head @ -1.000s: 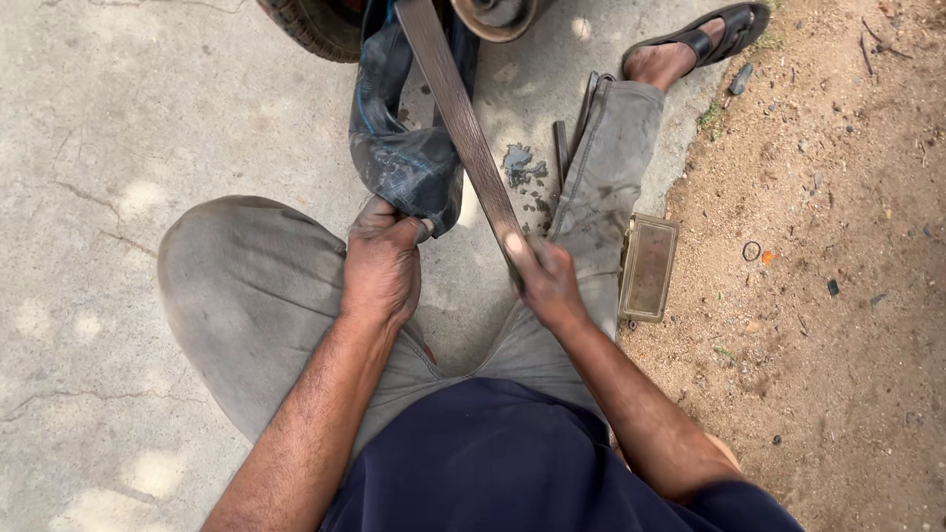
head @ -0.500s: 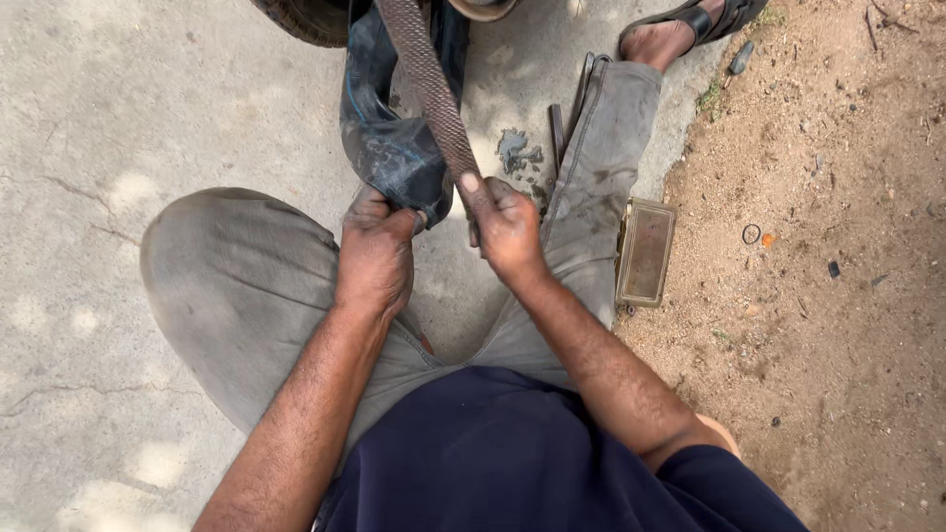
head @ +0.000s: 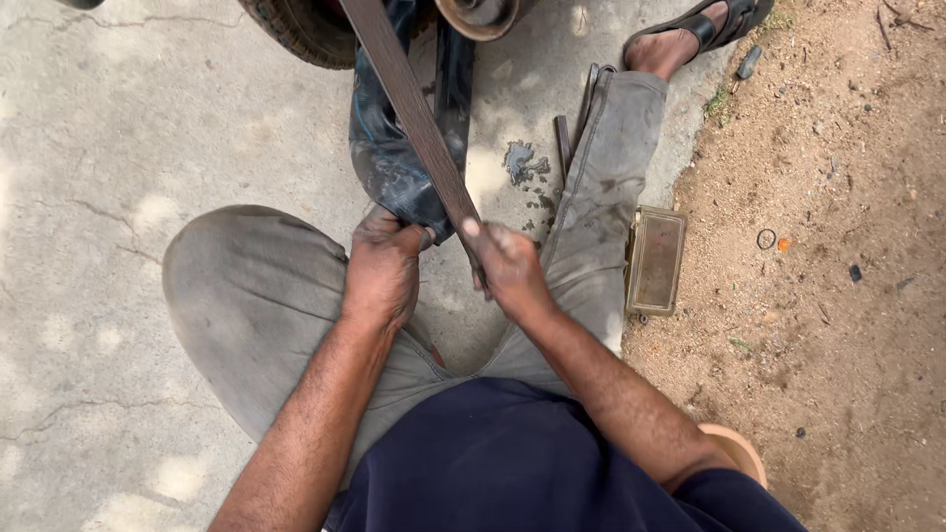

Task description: The person scrapes the surface of a motorcycle inner tube with a metal file. Then, the person applies a substance from a red and white tube onto the inner tube.

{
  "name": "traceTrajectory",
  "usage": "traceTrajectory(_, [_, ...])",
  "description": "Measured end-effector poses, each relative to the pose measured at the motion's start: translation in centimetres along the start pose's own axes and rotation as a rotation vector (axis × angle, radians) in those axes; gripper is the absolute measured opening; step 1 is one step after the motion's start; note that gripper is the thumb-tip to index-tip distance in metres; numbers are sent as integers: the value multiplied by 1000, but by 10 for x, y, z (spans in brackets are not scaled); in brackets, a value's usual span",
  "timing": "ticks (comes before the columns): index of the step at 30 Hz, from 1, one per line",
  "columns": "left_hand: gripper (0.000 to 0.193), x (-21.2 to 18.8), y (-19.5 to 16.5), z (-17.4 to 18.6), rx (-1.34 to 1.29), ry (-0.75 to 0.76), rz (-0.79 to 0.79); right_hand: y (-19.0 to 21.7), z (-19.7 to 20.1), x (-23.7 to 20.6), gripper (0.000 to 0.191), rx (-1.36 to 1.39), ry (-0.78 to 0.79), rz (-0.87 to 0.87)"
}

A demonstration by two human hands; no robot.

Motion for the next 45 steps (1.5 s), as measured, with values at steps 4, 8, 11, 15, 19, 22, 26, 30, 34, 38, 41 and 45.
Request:
traceTrajectory(4, [39,-3,-1,-5,-66,29,39,10,15,20,46,-48,-54,100])
traceTrajectory(8, [39,-1,-1,1,-119,5,66,-44,66,-27,43,-205,42,54])
traceTrajectory(11, [39,1,1,3,-145,5,82,-77,79,-68,47,-147,112,-68])
traceTrajectory(15, [39,-1,5,-3,-76,17,83,-58,40,-54,52,-169,86,-61])
traceTrajectory(19, [38,-3,1,-7,-9,40,62,0,-2,9,41,85,12,81])
traceTrajectory(22, [32,-3,-1,-4,-69,30,59,22,8,25,48,37,-36,190])
traceTrajectory(26, [37,2,0,3,-90,-15,82,-27,56,-20,36,-170,53,46])
traceTrajectory(30, [37,2,4,2,-110,7,97,-63,70,-74,46,-171,110,-77])
traceTrajectory(34, [26,-4,7,-3,38,47,81,-38,22,-47,48,-105,89,-2])
traceTrajectory(38, [22,-7,5,-6,60,63,65,9,0,16,43,17,-44,68])
traceTrajectory(41, [27,-5,4,-6,-24,70,82,36,18,16,44,-223,-87,507])
traceTrajectory(45, [29,-2,1,0,-103,42,82,-32,66,-40,49,-161,47,61])
Point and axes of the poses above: each hand's wrist, its own x-axis towards the middle knuckle, its own z-axis out of the back of the hand, y = z × x, the point moved 8 cm from there along x, towards the middle knuckle, and after that the axes turned 11 degrees about -y, right-handed, at the moved point
